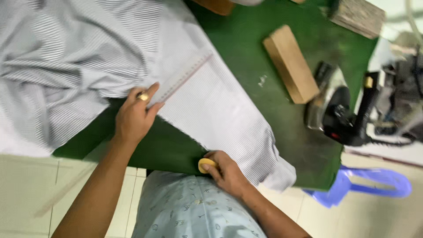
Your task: The person irons a striped shirt on a green ironing board, smoothing the fabric with their hands and using a steam iron. They then use a ruler and a yellow sponge to press and shape the shirt cuff.
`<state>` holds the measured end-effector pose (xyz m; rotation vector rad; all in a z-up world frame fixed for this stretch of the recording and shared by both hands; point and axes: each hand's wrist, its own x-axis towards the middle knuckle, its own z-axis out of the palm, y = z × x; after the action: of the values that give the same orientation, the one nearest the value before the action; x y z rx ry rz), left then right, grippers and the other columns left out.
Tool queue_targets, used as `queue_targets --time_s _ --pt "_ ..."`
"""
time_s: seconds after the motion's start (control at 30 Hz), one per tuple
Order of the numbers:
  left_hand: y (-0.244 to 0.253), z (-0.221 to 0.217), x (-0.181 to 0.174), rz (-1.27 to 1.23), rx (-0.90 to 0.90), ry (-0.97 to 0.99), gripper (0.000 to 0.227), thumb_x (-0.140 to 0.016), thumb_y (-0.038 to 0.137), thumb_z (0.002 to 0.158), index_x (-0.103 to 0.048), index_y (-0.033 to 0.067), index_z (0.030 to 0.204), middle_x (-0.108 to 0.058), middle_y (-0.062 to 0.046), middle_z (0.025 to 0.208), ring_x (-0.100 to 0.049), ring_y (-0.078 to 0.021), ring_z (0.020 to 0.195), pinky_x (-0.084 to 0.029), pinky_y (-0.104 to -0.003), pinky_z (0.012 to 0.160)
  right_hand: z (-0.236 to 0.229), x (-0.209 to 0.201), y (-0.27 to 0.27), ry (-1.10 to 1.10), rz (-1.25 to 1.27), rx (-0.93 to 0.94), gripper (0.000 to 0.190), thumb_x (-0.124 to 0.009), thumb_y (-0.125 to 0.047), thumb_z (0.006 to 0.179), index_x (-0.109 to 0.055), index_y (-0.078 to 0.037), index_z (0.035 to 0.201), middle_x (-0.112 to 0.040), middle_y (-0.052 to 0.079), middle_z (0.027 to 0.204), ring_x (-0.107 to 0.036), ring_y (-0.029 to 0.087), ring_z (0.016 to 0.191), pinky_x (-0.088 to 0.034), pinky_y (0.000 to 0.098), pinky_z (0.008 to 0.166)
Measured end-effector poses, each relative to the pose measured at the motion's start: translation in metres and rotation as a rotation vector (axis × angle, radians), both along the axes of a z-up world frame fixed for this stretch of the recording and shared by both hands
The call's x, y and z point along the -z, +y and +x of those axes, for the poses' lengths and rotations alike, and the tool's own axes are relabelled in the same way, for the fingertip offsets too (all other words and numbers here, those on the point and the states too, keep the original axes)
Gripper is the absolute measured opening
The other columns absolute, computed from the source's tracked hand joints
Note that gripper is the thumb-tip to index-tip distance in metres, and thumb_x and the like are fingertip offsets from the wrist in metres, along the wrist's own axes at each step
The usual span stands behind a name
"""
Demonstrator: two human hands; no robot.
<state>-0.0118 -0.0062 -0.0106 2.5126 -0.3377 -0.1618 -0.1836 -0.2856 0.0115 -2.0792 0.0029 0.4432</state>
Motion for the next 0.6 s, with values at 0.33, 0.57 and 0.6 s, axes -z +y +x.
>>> queue_targets --time_s 0.33,0.57,0.6 --pt "-0.084 0.018 -0.032 0.057 0.369 -0.265 0.025 -0.066 0.032 0.100 -0.071 0.0157 0.118 -0.059 -0.008 0.080 -0.067 -0.0287 0.062 -0.056 -0.039 0.056 -0.055 -0.011 -0.151 -0.016 0.491 1.208 0.026 -0.067 -0.007 0.098 -0.061 -0.003 0.123 -0.065 0.006 0.106 -0.071 0.019 0.089 -0.063 0.0317 0.072" --pt "-0.121 0.017 0.057 0.148 0.220 -0.562 0.039 -0.075 0.020 0.099 -0.067 0.0148 0.137 -0.053 -0.015 0.118 -0.054 -0.0381 0.118 -0.046 -0.051 0.093 -0.051 0.000 -0.219 0.227 0.236 1.034 0.024 -0.079 -0.020 0.096 -0.069 -0.005 0.080 -0.049 0.007 0.061 -0.046 0.017 0.047 -0.039 0.0305 0.041" --pt "-0.134 -0.012 0.055 0.159 0.199 -0.559 0.039 -0.075 0.020 0.099 -0.067 0.0148 0.137 -0.053 -0.015 0.118 -0.054 -0.0381 0.118 -0.046 -0.051 0.093 -0.042 0.002 -0.223 0.232 0.237 1.011 0.024 -0.079 -0.020 0.096 -0.069 -0.005 0.080 -0.049 0.007 0.061 -0.046 0.017 0.047 -0.039 0.0305 0.041"
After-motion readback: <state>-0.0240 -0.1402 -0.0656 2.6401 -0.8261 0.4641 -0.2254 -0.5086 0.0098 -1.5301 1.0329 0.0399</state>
